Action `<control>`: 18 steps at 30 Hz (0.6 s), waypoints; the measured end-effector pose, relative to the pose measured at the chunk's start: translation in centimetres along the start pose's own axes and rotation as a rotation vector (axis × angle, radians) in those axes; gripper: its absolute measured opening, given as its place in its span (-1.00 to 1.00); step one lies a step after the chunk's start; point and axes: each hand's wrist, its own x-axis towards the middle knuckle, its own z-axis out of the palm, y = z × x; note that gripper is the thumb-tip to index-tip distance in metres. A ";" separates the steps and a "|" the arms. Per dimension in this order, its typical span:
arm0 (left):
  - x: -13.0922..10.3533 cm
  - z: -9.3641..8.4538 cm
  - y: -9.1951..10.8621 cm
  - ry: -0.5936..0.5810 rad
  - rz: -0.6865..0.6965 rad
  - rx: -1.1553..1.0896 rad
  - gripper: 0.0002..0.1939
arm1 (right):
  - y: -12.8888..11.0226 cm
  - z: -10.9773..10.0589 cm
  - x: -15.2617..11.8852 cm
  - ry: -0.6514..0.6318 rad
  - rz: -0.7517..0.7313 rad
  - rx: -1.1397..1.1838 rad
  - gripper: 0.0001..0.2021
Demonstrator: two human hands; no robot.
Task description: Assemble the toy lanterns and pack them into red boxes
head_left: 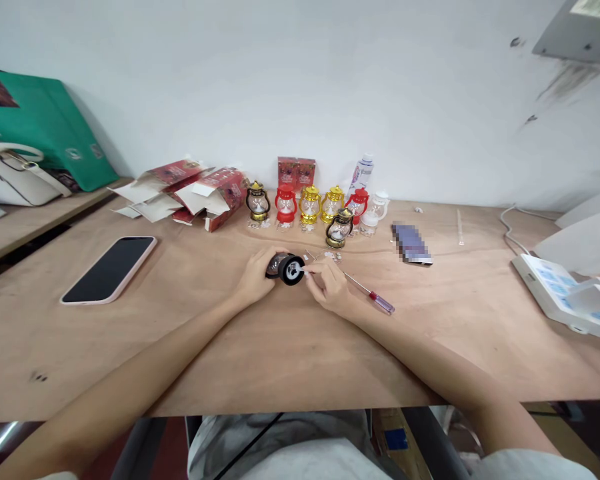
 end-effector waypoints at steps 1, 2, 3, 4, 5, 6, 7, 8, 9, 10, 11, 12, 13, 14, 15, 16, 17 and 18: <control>0.0 0.0 0.0 -0.004 0.007 -0.003 -0.48 | 0.0 0.0 0.0 -0.004 -0.005 -0.001 -0.83; 0.0 0.0 0.0 -0.009 0.014 -0.007 -0.49 | 0.1 0.0 0.0 -0.007 -0.009 -0.005 -0.84; 0.0 0.0 0.0 -0.015 0.020 -0.010 -0.49 | 0.1 0.1 0.0 -0.009 -0.012 -0.013 -0.85; 0.0 0.1 0.0 -0.022 0.024 -0.014 -0.48 | 0.1 0.1 0.0 -0.012 -0.019 -0.024 -0.86; 0.0 0.1 0.0 -0.024 0.027 -0.017 -0.47 | 0.2 0.1 0.0 -0.019 -0.031 -0.040 -0.87; 0.0 0.1 -0.1 -0.025 0.026 -0.022 -0.46 | 0.2 0.1 0.0 -0.028 -0.046 -0.056 -0.88; 0.0 0.1 -0.1 -0.026 0.023 -0.028 -0.45 | 0.2 0.1 0.0 -0.041 -0.058 -0.071 -0.88; 0.0 0.0 -0.1 -0.025 0.019 -0.034 -0.44 | 0.2 0.1 0.1 -0.056 -0.068 -0.082 -0.88; 0.0 0.0 -0.1 -0.023 0.015 -0.041 -0.44 | 0.2 0.1 0.1 -0.071 -0.075 -0.087 -0.88; 0.0 0.0 -0.2 -0.020 0.011 -0.046 -0.44 | 0.1 0.1 0.2 -0.084 -0.079 -0.089 -0.88; 0.0 0.0 -0.2 -0.019 0.006 -0.049 -0.44 | 0.0 0.0 0.2 -0.094 -0.079 -0.091 -0.88; 0.1 0.0 -0.2 -0.017 0.002 -0.050 -0.44 | 0.0 0.0 0.2 -0.103 -0.076 -0.096 -0.88; 0.1 0.0 -0.3 -0.015 -0.003 -0.048 -0.44 | -0.1 -0.1 0.3 -0.113 -0.072 -0.105 -0.88; 0.1 0.0 -0.3 -0.015 -0.007 -0.047 -0.44 | -0.2 -0.1 0.3 -0.122 -0.066 -0.115 -0.88; 0.1 0.0 -0.3 -0.015 -0.010 -0.047 -0.44 | -0.2 -0.1 0.3 -0.132 -0.056 -0.123 -0.88; 0.1 0.0 -0.4 -0.015 -0.010 -0.047 -0.43 | -0.3 -0.1 0.3 -0.138 -0.046 -0.124 -0.88; 0.1 0.0 -0.4 -0.015 -0.008 -0.047 -0.43 | -0.3 -0.1 0.2 -0.142 -0.039 -0.120 -0.88; 0.1 0.0 -0.4 -0.015 -0.007 -0.048 -0.43 | -0.3 -0.1 0.2 -0.143 -0.031 -0.114 -0.88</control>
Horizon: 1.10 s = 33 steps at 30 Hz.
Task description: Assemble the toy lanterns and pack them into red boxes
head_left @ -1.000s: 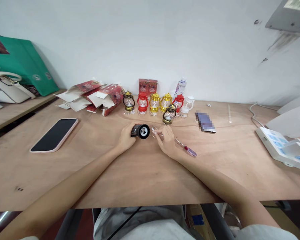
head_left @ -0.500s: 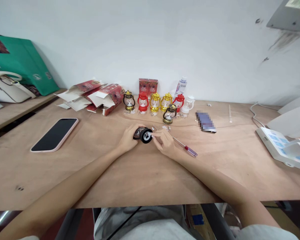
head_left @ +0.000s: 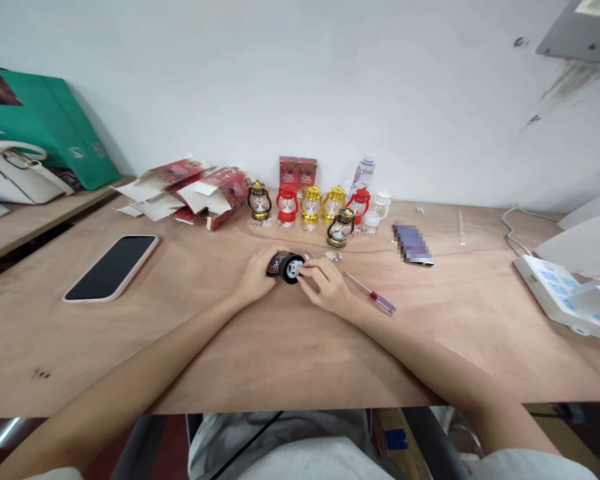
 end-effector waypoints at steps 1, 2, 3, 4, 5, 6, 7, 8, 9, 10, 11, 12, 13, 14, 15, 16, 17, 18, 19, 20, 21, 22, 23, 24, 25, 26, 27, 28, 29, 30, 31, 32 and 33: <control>0.0 0.0 0.0 0.000 0.000 -0.001 -0.43 | 0.0 0.0 0.0 0.001 0.006 0.002 -0.89; 0.0 0.0 0.0 0.002 -0.001 -0.002 -0.43 | 0.1 0.0 -0.1 0.002 0.012 -0.002 -0.89; 0.0 0.0 0.0 0.004 -0.003 -0.002 -0.44 | 0.1 0.1 -0.1 0.007 0.015 -0.012 -0.90; 0.0 0.0 0.0 0.004 -0.002 -0.005 -0.44 | 0.1 0.1 -0.1 0.013 0.013 -0.023 -0.91; 0.0 0.0 0.0 0.004 -0.001 -0.008 -0.44 | 0.2 0.1 -0.2 0.020 0.008 -0.028 -0.93; 0.0 0.0 0.0 0.003 0.003 -0.013 -0.43 | 0.2 0.2 -0.2 0.029 -0.003 -0.025 -0.93; -0.1 0.0 -0.1 0.003 0.008 -0.019 -0.43 | 0.3 0.2 -0.2 0.039 -0.014 -0.012 -0.93; -0.1 0.1 -0.1 0.004 0.011 -0.029 -0.44 | 0.3 0.2 -0.3 0.048 -0.023 0.008 -0.93; -0.1 0.1 -0.1 0.005 0.010 -0.042 -0.44 | 0.3 0.2 -0.3 0.058 -0.029 0.029 -0.92; -0.1 0.1 -0.1 0.005 0.008 -0.060 -0.45 | 0.3 0.2 -0.4 0.064 -0.032 0.046 -0.92; -0.1 0.1 -0.1 0.003 0.008 -0.081 -0.46 | 0.3 0.1 -0.4 0.065 -0.036 0.054 -0.92; -0.1 0.2 -0.1 -0.001 0.011 -0.103 -0.47 | 0.3 0.1 -0.5 0.057 -0.045 0.051 -0.93; 0.0 0.2 0.0 -0.004 0.018 -0.124 -0.49 | 0.3 0.1 -0.5 0.045 -0.058 0.037 -0.93; 0.0 0.1 0.0 -0.009 0.028 -0.142 -0.50 | 0.3 0.0 -0.6 0.035 -0.077 0.015 -0.94; 0.0 0.1 0.1 -0.012 0.037 -0.154 -0.53 | 0.3 0.0 -0.6 0.025 -0.099 -0.012 -0.94; 0.0 0.1 0.1 -0.013 0.042 -0.161 -0.55 | 0.3 0.0 -0.5 0.017 -0.118 -0.038 -0.93; 0.1 0.1 0.2 -0.014 0.042 -0.163 -0.57 | 0.3 -0.1 -0.5 0.018 -0.133 -0.058 -0.92; 0.1 0.1 0.2 -0.015 0.040 -0.162 -0.58 | 0.2 -0.2 -0.4 0.025 -0.147 -0.068 -0.92; 0.1 0.1 0.2 -0.017 0.037 -0.158 -0.59 | 0.2 -0.2 -0.3 0.037 -0.161 -0.068 -0.93; 0.1 0.1 0.2 -0.019 0.037 -0.152 -0.60 | 0.1 -0.3 -0.3 0.050 -0.180 -0.061 -0.93; 0.1 0.1 0.2 -0.022 0.042 -0.148 -0.60 | 0.1 -0.4 -0.2 0.061 -0.200 -0.051 -0.93; 0.1 0.1 0.2 -0.027 0.046 -0.144 -0.59 | 0.1 -0.4 -0.2 0.068 -0.222 -0.041 -0.91; 0.1 0.1 0.2 -0.034 0.050 -0.140 -0.58 | 0.0 -0.5 -0.3 0.066 -0.239 -0.032 -0.89; 0.0 0.1 0.3 -0.041 0.051 -0.135 -0.57 | 0.0 -0.5 -0.3 0.054 -0.247 -0.024 -0.87; 0.0 0.1 0.3 -0.048 0.051 -0.129 -0.57 | 0.1 -0.5 -0.4 0.037 -0.245 -0.020 -0.87; 0.0 0.1 0.3 -0.052 0.049 -0.123 -0.57 | 0.1 -0.5 -0.5 0.020 -0.233 -0.022 -0.87; 0.0 0.1 0.4 -0.055 0.050 -0.117 -0.57 | 0.1 -0.4 -0.6 0.006 -0.218 -0.029 -0.87; 0.0 0.1 0.4 -0.053 0.054 -0.110 -0.57 | 0.2 -0.4 -0.7 -0.003 -0.204 -0.038 -0.88; -0.1 0.1 0.5 -0.052 0.061 -0.105 -0.58 | 0.2 -0.4 -0.7 -0.007 -0.193 -0.047 -0.89; -0.1 0.1 0.5 -0.051 0.068 -0.100 -0.58 | 0.2 -0.3 -0.7 -0.004 -0.190 -0.054 -0.89; -0.1 0.1 0.5 -0.050 0.077 -0.098 -0.59 | 0.2 -0.3 -0.7 0.008 -0.195 -0.058 -0.90; -0.1 0.1 0.5 -0.051 0.084 -0.095 -0.59 | 0.2 -0.3 -0.6 0.023 -0.206 -0.063 -0.91; -0.1 0.2 0.5 -0.051 0.087 -0.093 -0.59 | 0.1 -0.2 -0.6 0.040 -0.216 -0.073 -0.91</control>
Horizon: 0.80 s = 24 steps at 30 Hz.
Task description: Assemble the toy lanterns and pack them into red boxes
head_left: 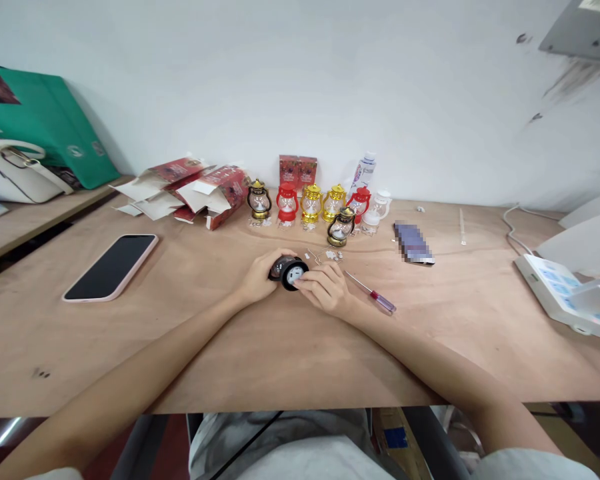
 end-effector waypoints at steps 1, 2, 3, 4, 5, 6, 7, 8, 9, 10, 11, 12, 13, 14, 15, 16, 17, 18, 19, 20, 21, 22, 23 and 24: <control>0.0 0.0 0.0 -0.001 0.000 0.001 -0.59 | 0.0 0.0 0.0 0.011 -0.007 -0.014 -0.92; 0.0 0.0 -0.1 -0.003 -0.003 0.002 -0.58 | 0.0 0.1 0.1 0.011 -0.007 -0.027 -0.92; 0.0 0.0 -0.1 -0.006 -0.010 0.003 -0.58 | 0.0 0.1 0.1 0.000 -0.001 -0.034 -0.92; 0.0 0.0 -0.1 -0.008 -0.018 0.005 -0.58 | 0.0 0.1 0.0 -0.019 0.010 -0.030 -0.91; 0.0 0.0 -0.1 -0.011 -0.024 0.006 -0.58 | 0.1 0.2 0.0 -0.037 0.021 -0.017 -0.90; 0.0 0.0 -0.1 -0.013 -0.027 0.008 -0.58 | 0.1 0.2 -0.1 -0.049 0.030 0.003 -0.91; 0.0 0.0 -0.1 -0.016 -0.029 0.010 -0.57 | 0.1 0.2 -0.2 -0.054 0.035 0.025 -0.91; 0.0 0.0 -0.1 -0.017 -0.029 0.011 -0.57 | 0.2 0.2 -0.2 -0.053 0.039 0.045 -0.92; 0.0 0.0 -0.1 -0.017 -0.029 0.012 -0.57 | 0.2 0.2 -0.2 -0.049 0.043 0.061 -0.92; 0.0 0.0 -0.1 -0.017 -0.027 0.012 -0.57 | 0.2 0.2 -0.2 -0.046 0.048 0.069 -0.91; -0.1 0.1 -0.2 -0.017 -0.026 0.011 -0.57 | 0.1 0.1 -0.2 -0.045 0.056 0.068 -0.90; -0.1 0.1 -0.2 -0.017 -0.023 0.009 -0.56 | 0.1 0.1 -0.2 -0.048 0.068 0.061 -0.90; -0.1 0.1 -0.2 -0.018 -0.020 0.008 -0.55 | 0.0 0.1 -0.1 -0.054 0.083 0.050 -0.89; 0.0 0.1 -0.3 -0.021 -0.018 0.007 -0.55 | -0.1 0.1 -0.1 -0.056 0.102 0.043 -0.90; 0.0 0.1 -0.3 -0.023 -0.017 0.008 -0.54 | -0.2 0.1 0.0 -0.053 0.130 0.043 -0.92; 0.0 0.1 -0.3 -0.027 -0.017 0.007 -0.54 | -0.3 0.1 0.1 -0.038 0.169 0.055 -0.94; 0.0 0.1 -0.3 -0.029 -0.016 0.008 -0.54 | -0.4 0.1 0.2 -0.013 0.220 0.079 -0.96; 0.0 0.1 -0.3 -0.031 -0.014 0.009 -0.54 | -0.5 0.0 0.4 0.015 0.281 0.117 -0.92; 0.0 0.0 -0.3 -0.032 -0.009 0.013 -0.54 | -0.6 0.0 0.6 0.041 0.349 0.166 -0.85; -0.1 0.0 -0.3 -0.033 -0.001 0.017 -0.55 | -0.7 0.0 0.8 0.055 0.420 0.227 -0.76; -0.1 0.0 -0.3 -0.034 0.006 0.024 -0.55 | -0.8 0.0 0.9 0.050 0.487 0.299 -0.69; -0.1 0.0 -0.3 -0.034 0.009 0.036 -0.55 | -0.8 0.0 1.0 0.027 0.550 0.381 -0.63; -0.2 0.0 -0.3 -0.036 0.007 0.053 -0.55 | -0.9 0.1 1.1 -0.006 0.612 0.464 -0.59; -0.3 0.0 -0.3 -0.038 0.000 0.074 -0.56 | -0.9 0.2 1.1 -0.038 0.669 0.542 -0.58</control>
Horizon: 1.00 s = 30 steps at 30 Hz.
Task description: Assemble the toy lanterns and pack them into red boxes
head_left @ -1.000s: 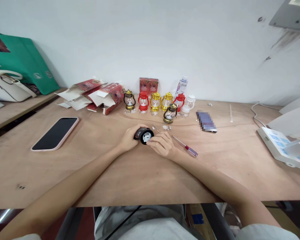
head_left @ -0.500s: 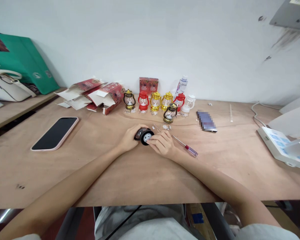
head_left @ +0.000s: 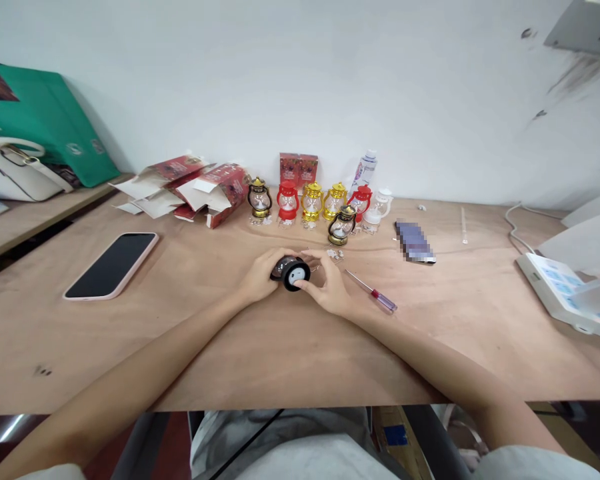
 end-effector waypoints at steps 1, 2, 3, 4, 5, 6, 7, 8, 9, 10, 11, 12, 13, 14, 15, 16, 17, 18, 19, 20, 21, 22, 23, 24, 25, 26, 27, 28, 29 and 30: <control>-0.1 0.0 0.0 -0.004 -0.010 0.027 -0.57 | 0.1 0.1 -0.1 -0.031 0.060 0.057 -0.58; -0.1 0.0 0.0 -0.006 -0.019 0.055 -0.58 | 0.3 0.3 -0.2 -0.049 0.112 0.104 -0.60; -0.1 0.1 0.0 -0.007 -0.025 0.082 -0.58 | 0.5 0.5 -0.3 -0.055 0.155 0.144 -0.62; -0.1 0.1 0.0 -0.008 -0.028 0.104 -0.59 | 0.7 0.6 -0.3 -0.054 0.189 0.181 -0.64; -0.1 0.1 0.0 -0.008 -0.031 0.119 -0.59 | 0.9 0.7 -0.4 -0.055 0.215 0.222 -0.64; -0.1 0.2 0.0 -0.005 -0.034 0.126 -0.60 | 1.0 0.8 -0.4 -0.058 0.236 0.267 -0.64; 0.0 0.2 0.0 0.000 -0.037 0.129 -0.60 | 1.2 0.9 -0.4 -0.064 0.252 0.315 -0.62; 0.0 0.2 0.0 0.008 -0.039 0.128 -0.61 | 1.2 0.9 -0.4 -0.071 0.265 0.361 -0.61; 0.0 0.2 0.1 0.015 -0.041 0.125 -0.62 | 1.2 0.8 -0.3 -0.079 0.275 0.402 -0.61; 0.1 0.2 0.1 0.020 -0.042 0.122 -0.63 | 1.2 0.8 -0.2 -0.086 0.283 0.438 -0.61; 0.1 0.2 0.1 0.022 -0.042 0.119 -0.63 | 1.2 0.7 -0.1 -0.093 0.288 0.469 -0.62; 0.1 0.2 0.2 0.016 -0.040 0.118 -0.63 | 1.1 0.7 0.0 -0.099 0.288 0.493 -0.63; 0.1 0.2 0.3 0.005 -0.036 0.120 -0.64 | 1.1 0.7 0.1 -0.100 0.284 0.508 -0.65; 0.0 0.1 0.3 -0.006 -0.031 0.123 -0.64 | 1.0 0.7 0.2 -0.097 0.276 0.515 -0.66; 0.0 0.1 0.3 -0.015 -0.024 0.128 -0.65 | 1.0 0.7 0.2 -0.090 0.271 0.514 -0.68; 0.0 0.1 0.4 -0.022 -0.017 0.133 -0.65 | 0.9 0.8 0.2 -0.079 0.269 0.508 -0.69; -0.1 0.2 0.4 -0.026 -0.012 0.135 -0.65 | 0.9 0.9 0.2 -0.069 0.272 0.503 -0.69; -0.1 0.2 0.4 -0.028 -0.010 0.137 -0.66 | 1.0 1.0 0.2 -0.062 0.278 0.501 -0.68; 0.0 0.2 0.4 -0.028 -0.012 0.138 -0.66 | 1.0 1.1 0.2 -0.057 0.283 0.504 -0.66; 0.0 0.1 0.4 -0.029 -0.015 0.138 -0.67 | 1.0 1.2 0.3 -0.053 0.288 0.510 -0.65; 0.0 0.1 0.3 -0.030 -0.020 0.139 -0.68 | 1.1 1.3 0.3 -0.050 0.293 0.518 -0.63; 0.1 0.2 0.3 -0.030 -0.027 0.138 -0.68 | 1.2 1.4 0.2 -0.050 0.299 0.529 -0.62; 0.1 0.2 0.3 -0.031 -0.036 0.136 -0.69 | 1.4 1.4 0.2 -0.053 0.308 0.540 -0.61; 0.2 0.2 0.2 -0.032 -0.046 0.133 -0.70 | 1.5 1.5 0.2 -0.054 0.319 0.550 -0.60; 0.2 0.2 0.1 -0.032 -0.056 0.128 -0.71 | 1.6 1.5 0.1 -0.053 0.331 0.558 -0.59; 0.2 0.3 0.1 -0.032 -0.063 0.122 -0.72 | 1.8 1.6 0.1 -0.050 0.341 0.563 -0.59; 0.2 0.3 0.0 -0.032 -0.066 0.116 -0.74 | 1.9 1.6 0.0 -0.049 0.344 0.564 -0.60; 0.2 0.4 -0.1 -0.031 -0.065 0.111 -0.74 | 2.0 1.7 0.0 -0.046 0.343 0.560 -0.60; 0.2 0.4 -0.2 -0.031 -0.062 0.107 -0.75 | 2.1 1.7 -0.1 -0.041 0.337 0.554 -0.60; 0.1 0.4 -0.2 -0.033 -0.058 0.101 -0.75 | 2.1 1.7 -0.1 -0.039 0.331 0.546 -0.61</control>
